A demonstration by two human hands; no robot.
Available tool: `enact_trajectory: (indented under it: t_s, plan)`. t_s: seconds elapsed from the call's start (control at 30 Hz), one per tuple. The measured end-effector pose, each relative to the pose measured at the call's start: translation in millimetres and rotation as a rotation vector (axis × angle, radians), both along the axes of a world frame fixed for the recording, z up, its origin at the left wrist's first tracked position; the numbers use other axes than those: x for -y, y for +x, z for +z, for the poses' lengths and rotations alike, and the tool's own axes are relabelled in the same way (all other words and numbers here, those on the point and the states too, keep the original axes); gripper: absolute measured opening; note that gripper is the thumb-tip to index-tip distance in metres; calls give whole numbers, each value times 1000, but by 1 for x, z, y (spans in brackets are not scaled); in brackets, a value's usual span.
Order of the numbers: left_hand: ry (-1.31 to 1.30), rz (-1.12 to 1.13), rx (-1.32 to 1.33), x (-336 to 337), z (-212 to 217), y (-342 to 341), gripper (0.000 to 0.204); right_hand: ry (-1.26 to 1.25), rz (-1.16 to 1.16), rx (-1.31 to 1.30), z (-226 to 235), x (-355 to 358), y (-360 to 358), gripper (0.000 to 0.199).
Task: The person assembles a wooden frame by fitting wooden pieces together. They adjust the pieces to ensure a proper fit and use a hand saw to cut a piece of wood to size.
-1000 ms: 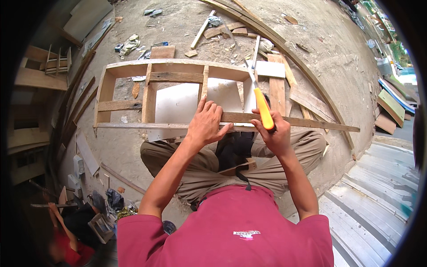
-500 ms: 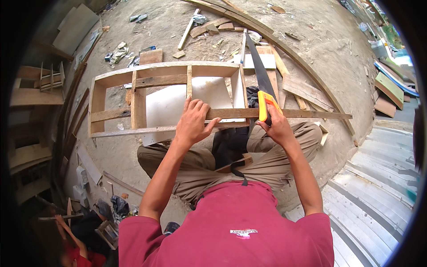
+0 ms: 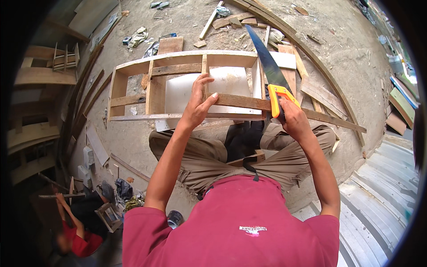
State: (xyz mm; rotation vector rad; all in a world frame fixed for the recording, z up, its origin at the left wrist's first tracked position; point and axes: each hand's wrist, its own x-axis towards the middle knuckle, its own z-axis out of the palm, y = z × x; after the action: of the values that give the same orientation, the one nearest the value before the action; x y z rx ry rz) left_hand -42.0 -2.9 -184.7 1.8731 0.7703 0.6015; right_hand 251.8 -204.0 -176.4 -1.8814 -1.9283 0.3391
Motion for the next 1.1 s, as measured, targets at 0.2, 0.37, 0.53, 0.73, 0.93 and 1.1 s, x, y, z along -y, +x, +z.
enact_trajectory:
  t_s: [0.2,0.37,0.53,0.73,0.93,1.1]
  plan:
    - [-85,59,74,-11,-17,-5,44,30,77,-55,29,-5,11,48]
    - [-353,56,240,-21,-17,-15,41,-78,103,81,38,-6,12,33]
    - [-416,37,296,-21,-14,-20,37,-126,152,184,44,-15,6,6]
    - [-344,58,231,-21,-16,-25,21,-112,233,239,48,-18,4,5]
    - [-267,44,171,-20,-14,-27,17,-116,283,270,58,-24,3,5]
    - [-71,39,56,-22,-17,-29,17,-109,306,297,58,-29,5,7]
